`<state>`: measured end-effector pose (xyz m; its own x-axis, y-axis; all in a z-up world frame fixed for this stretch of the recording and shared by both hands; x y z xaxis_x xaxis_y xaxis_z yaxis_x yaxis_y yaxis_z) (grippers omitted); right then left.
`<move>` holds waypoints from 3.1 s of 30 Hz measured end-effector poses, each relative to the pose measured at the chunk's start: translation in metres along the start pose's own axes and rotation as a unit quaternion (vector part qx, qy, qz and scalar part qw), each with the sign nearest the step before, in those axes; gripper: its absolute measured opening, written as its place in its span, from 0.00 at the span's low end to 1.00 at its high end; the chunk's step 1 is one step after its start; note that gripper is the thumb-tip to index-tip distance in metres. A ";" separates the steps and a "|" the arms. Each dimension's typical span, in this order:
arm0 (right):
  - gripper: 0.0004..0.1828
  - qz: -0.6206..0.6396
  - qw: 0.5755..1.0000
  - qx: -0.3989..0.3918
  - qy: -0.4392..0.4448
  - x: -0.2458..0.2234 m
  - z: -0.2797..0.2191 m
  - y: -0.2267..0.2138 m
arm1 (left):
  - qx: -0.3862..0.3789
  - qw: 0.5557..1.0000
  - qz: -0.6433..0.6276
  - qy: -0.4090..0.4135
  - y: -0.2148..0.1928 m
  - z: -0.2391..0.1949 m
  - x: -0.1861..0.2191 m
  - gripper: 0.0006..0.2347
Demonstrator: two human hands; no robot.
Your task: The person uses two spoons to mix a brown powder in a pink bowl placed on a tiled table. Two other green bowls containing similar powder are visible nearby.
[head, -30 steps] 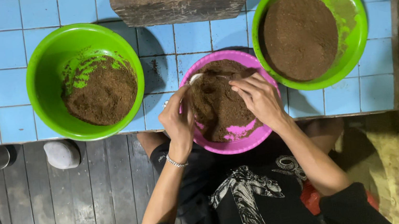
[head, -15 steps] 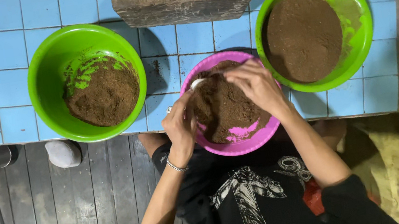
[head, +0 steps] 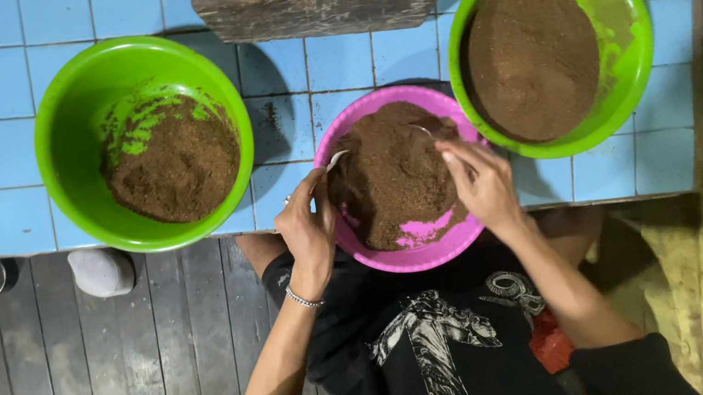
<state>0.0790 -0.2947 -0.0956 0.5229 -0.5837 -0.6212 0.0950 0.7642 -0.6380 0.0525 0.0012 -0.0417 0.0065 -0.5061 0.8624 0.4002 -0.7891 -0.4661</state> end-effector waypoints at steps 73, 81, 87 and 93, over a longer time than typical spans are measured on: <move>0.11 -0.060 0.998 0.015 -0.026 -0.054 -0.063 -0.020 | -0.125 0.990 -0.006 -0.064 0.004 -0.016 0.019 0.08; 0.09 -0.113 0.988 0.030 0.104 -0.056 -0.039 -0.083 | -0.048 0.996 0.018 -0.070 -0.018 -0.005 0.020 0.06; 0.11 -0.034 0.971 -0.002 0.238 -0.080 -0.030 -0.058 | -0.094 0.986 0.008 -0.140 0.005 -0.009 0.007 0.05; 0.16 0.190 0.943 0.065 0.266 -0.039 -0.030 0.004 | -0.059 0.974 -0.081 -0.205 0.017 0.001 0.015 0.05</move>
<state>0.0333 -0.2773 -0.0871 0.0438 -0.2893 -0.9562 0.1068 0.9530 -0.2834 0.0602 -0.0194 -0.0361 0.3264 -0.2092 0.9218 0.3176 -0.8942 -0.3154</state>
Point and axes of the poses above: each hand's wrist, its own z-axis towards the middle knuckle, its own y-axis out of the palm, x = y × z, the point moved 5 cm from there along z, towards the middle knuckle, and after that the axes turned 10 degrees about -y, right-handed, at the moved point
